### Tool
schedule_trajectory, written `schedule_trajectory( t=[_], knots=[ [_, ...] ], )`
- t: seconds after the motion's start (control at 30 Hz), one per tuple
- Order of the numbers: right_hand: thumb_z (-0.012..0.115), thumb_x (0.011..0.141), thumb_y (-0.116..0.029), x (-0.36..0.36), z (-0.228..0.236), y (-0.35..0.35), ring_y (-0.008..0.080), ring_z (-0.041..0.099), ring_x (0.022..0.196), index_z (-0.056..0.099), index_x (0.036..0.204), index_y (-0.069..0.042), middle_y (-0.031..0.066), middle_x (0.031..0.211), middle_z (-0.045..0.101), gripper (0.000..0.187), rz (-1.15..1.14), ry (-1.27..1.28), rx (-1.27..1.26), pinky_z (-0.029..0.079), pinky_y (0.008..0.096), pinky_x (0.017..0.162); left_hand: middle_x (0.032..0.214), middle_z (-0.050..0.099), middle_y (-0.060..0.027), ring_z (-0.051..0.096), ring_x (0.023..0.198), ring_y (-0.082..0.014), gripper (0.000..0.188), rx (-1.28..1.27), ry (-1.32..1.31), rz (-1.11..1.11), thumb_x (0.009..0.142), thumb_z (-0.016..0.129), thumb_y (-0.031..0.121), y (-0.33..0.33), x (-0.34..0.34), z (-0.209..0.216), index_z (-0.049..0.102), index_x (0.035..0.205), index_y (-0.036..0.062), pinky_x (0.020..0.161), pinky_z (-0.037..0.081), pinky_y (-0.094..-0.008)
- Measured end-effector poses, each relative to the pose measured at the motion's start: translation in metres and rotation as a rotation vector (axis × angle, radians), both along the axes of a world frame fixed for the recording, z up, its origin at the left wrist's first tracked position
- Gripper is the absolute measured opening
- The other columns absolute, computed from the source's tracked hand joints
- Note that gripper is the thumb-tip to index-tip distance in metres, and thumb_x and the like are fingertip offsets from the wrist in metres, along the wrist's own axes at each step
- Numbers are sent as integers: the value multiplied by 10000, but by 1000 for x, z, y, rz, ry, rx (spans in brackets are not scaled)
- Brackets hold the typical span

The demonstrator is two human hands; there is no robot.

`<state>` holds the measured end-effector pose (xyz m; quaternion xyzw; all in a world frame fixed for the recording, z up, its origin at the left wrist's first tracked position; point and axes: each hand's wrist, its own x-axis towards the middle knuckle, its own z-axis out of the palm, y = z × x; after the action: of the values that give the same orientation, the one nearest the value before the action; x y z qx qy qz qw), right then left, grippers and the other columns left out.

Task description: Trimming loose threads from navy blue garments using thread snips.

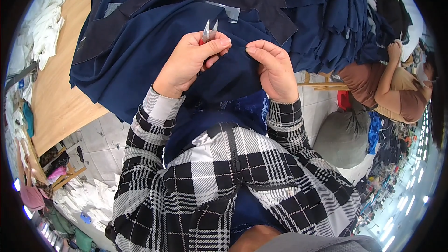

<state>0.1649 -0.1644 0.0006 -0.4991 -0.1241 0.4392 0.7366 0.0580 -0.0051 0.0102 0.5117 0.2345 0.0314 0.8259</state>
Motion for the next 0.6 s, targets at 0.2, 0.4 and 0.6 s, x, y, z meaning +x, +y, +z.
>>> schedule_trajectory(
  t=[0.2,0.4,0.6],
  knots=[
    [598,839,-18,-2,-1,2,82,589,807,631,934,38,44,877,644,115,9,-23,6,452,185,756,665,519,72,395,538,-2,150,209,-40,-70,843,646,189,-3,1,1,638,864,41,478,311,-160],
    [616,821,6,-3,2,3,94,608,812,631,953,46,68,892,652,138,41,5,-13,469,189,756,642,506,69,391,518,-3,159,5,30,5,834,658,215,-5,0,-3,642,867,60,460,294,-152],
    [623,816,0,-2,4,2,105,618,812,636,959,45,82,889,661,150,26,80,2,472,191,754,646,528,59,392,512,0,162,-95,33,9,830,662,216,-4,2,-8,657,858,56,454,293,-151]
  ],
)
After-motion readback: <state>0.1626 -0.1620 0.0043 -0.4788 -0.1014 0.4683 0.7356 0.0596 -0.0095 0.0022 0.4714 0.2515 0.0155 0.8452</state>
